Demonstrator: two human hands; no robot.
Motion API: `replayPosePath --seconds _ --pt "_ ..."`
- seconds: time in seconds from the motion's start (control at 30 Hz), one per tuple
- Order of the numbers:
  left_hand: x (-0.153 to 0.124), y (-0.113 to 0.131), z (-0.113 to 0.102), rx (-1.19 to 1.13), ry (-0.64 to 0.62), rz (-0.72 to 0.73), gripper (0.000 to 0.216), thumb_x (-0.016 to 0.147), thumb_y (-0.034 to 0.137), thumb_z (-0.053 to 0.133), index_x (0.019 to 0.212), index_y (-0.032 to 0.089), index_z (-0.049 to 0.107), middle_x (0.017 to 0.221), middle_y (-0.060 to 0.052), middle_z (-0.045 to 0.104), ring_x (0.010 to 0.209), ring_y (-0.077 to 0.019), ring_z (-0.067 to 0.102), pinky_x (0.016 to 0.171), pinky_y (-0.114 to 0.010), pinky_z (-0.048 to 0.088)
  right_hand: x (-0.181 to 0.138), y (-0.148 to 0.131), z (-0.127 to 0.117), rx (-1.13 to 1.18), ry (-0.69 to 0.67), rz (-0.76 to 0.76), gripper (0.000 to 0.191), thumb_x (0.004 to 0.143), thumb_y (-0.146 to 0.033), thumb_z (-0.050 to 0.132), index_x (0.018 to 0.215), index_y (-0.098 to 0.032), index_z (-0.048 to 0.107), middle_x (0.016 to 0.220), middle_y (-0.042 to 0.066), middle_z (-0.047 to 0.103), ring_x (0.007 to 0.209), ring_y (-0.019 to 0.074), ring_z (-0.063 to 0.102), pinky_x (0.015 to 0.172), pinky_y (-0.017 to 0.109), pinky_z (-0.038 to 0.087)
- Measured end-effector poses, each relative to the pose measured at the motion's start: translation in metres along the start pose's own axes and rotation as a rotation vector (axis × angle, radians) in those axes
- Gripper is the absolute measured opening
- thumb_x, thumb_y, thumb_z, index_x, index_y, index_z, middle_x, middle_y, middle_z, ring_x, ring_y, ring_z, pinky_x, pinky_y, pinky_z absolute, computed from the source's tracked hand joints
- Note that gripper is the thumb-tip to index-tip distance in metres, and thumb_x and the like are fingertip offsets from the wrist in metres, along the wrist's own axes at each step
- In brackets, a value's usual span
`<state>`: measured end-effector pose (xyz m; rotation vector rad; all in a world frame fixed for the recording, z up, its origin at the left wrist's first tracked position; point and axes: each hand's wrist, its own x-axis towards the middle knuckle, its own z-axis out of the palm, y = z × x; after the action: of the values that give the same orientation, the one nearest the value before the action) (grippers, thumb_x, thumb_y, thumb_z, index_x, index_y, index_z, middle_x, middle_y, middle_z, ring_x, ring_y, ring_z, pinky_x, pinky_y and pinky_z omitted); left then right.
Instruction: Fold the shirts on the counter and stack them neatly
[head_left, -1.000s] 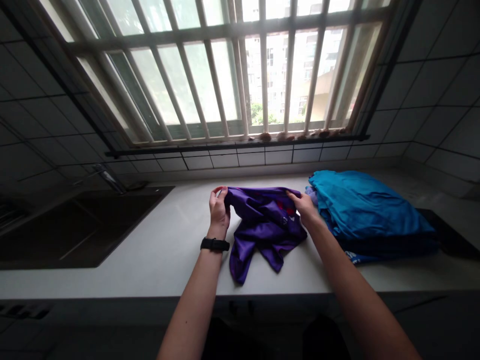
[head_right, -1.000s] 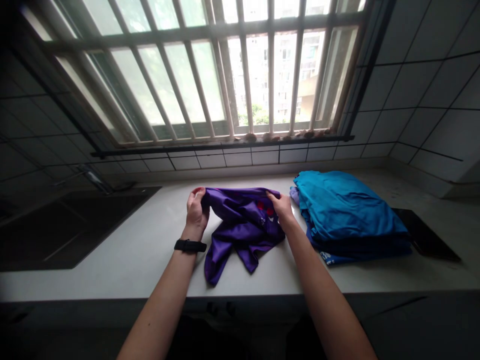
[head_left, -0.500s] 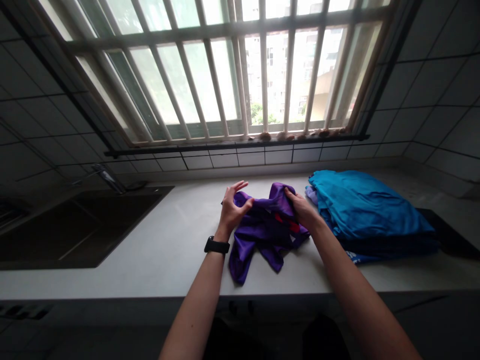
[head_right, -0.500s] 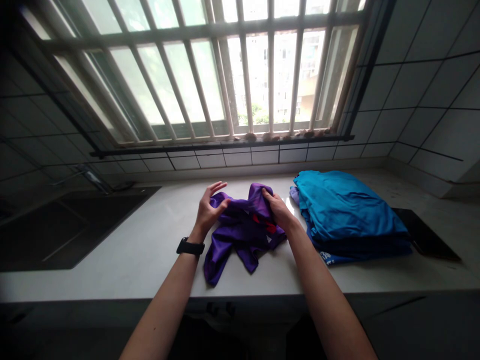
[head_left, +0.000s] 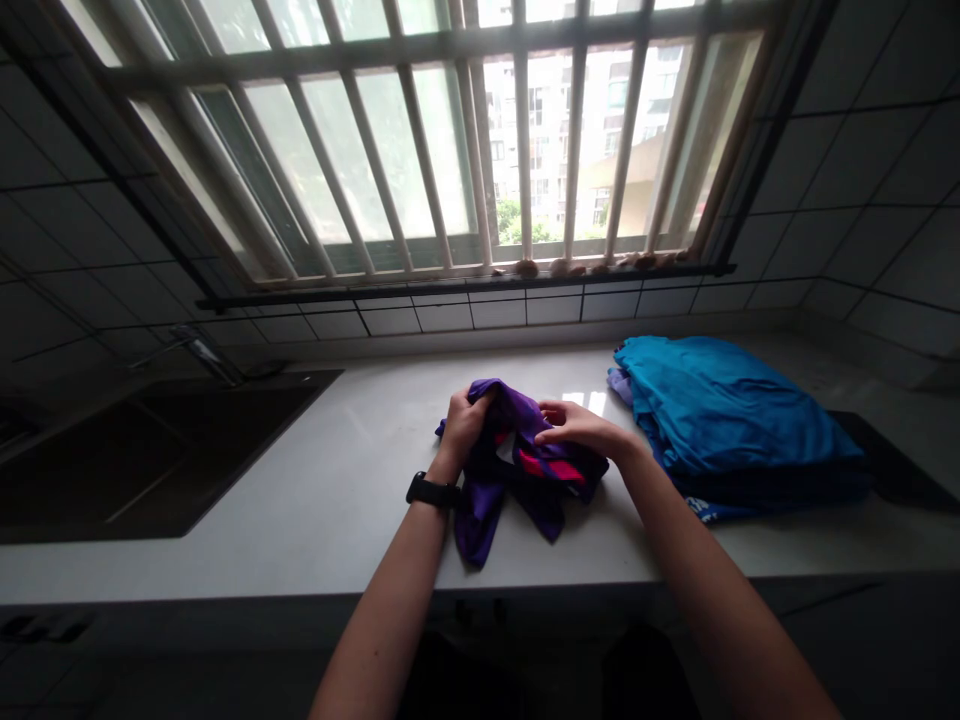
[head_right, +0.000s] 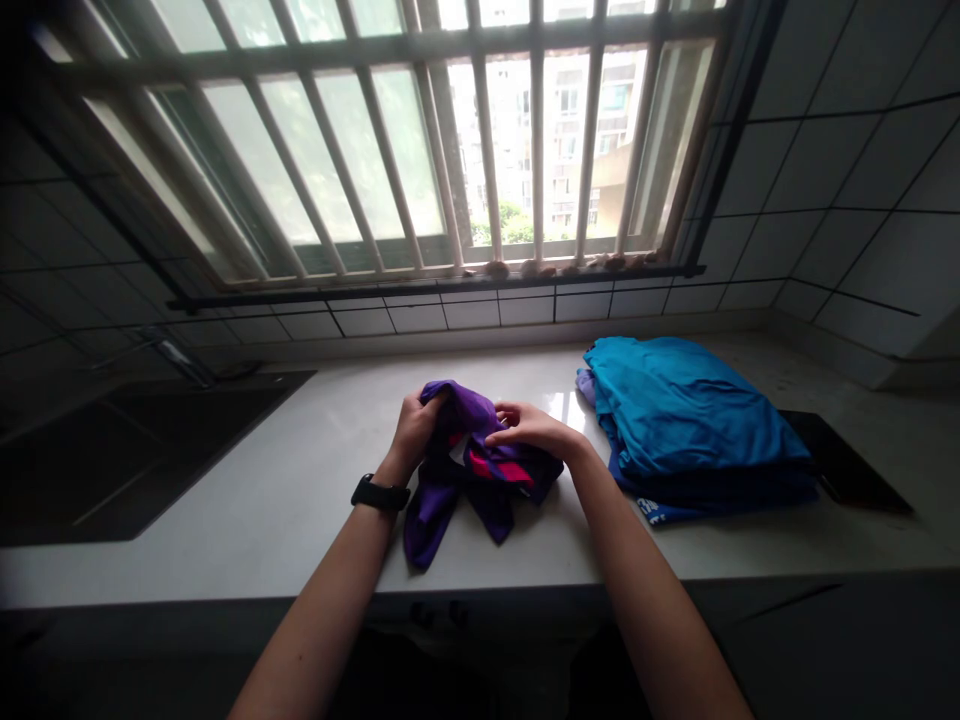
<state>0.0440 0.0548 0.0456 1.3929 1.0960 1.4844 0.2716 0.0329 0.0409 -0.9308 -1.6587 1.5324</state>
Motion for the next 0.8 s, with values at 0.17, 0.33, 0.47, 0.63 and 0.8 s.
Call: replayPosePath --seconds 0.17,0.33,0.47,0.63,0.8 --pt "0.006 0.0 0.002 -0.42 0.209 -0.16 0.029 0.072 0.041 0.081 0.077 0.018 0.064 0.066 0.003 0.066 0.059 -0.0126 0.06 0.06 -0.024 0.049 0.002 0.002 0.004 -0.113 -0.015 -0.044 0.069 0.064 -0.039 0.093 0.128 -0.025 0.07 0.117 0.004 0.075 0.109 0.0247 0.069 0.096 0.036 0.055" --pt "0.009 0.011 -0.005 -0.764 0.146 -0.116 0.014 0.084 0.031 0.071 0.086 0.017 0.07 0.084 -0.002 0.076 0.08 -0.0157 0.071 0.082 -0.027 0.056 0.014 0.012 0.003 -0.299 0.198 -0.172 0.038 0.069 -0.035 0.084 0.103 -0.019 0.076 0.097 0.003 0.077 0.093 0.0261 0.07 0.085 0.036 0.055" --pt "0.008 0.017 -0.015 -0.834 0.157 -0.054 0.017 0.092 0.033 0.064 0.091 0.018 0.073 0.089 -0.002 0.076 0.088 -0.0162 0.072 0.089 -0.028 0.055 0.02 0.012 -0.007 -0.385 0.754 -0.288 0.023 0.08 -0.034 0.063 0.091 -0.019 0.076 0.092 0.007 0.077 0.085 0.0247 0.068 0.08 0.036 0.052" --pt "0.004 0.019 -0.017 -0.844 0.064 0.007 0.021 0.094 0.035 0.063 0.099 0.018 0.074 0.107 -0.008 0.078 0.116 -0.021 0.069 0.106 -0.032 0.052 0.018 0.009 -0.013 -0.402 1.131 -0.424 0.029 0.088 -0.042 0.049 0.095 -0.02 0.067 0.093 0.01 0.074 0.088 0.0253 0.066 0.082 0.037 0.05" --pt "0.007 0.015 -0.013 -0.817 0.093 -0.087 0.018 0.091 0.036 0.069 0.095 0.019 0.073 0.096 -0.006 0.078 0.114 -0.0248 0.071 0.101 -0.036 0.057 0.019 0.014 -0.01 -0.42 1.063 -0.311 0.027 0.092 -0.046 0.042 0.088 -0.025 0.058 0.084 0.007 0.068 0.084 0.0267 0.063 0.082 0.038 0.048"
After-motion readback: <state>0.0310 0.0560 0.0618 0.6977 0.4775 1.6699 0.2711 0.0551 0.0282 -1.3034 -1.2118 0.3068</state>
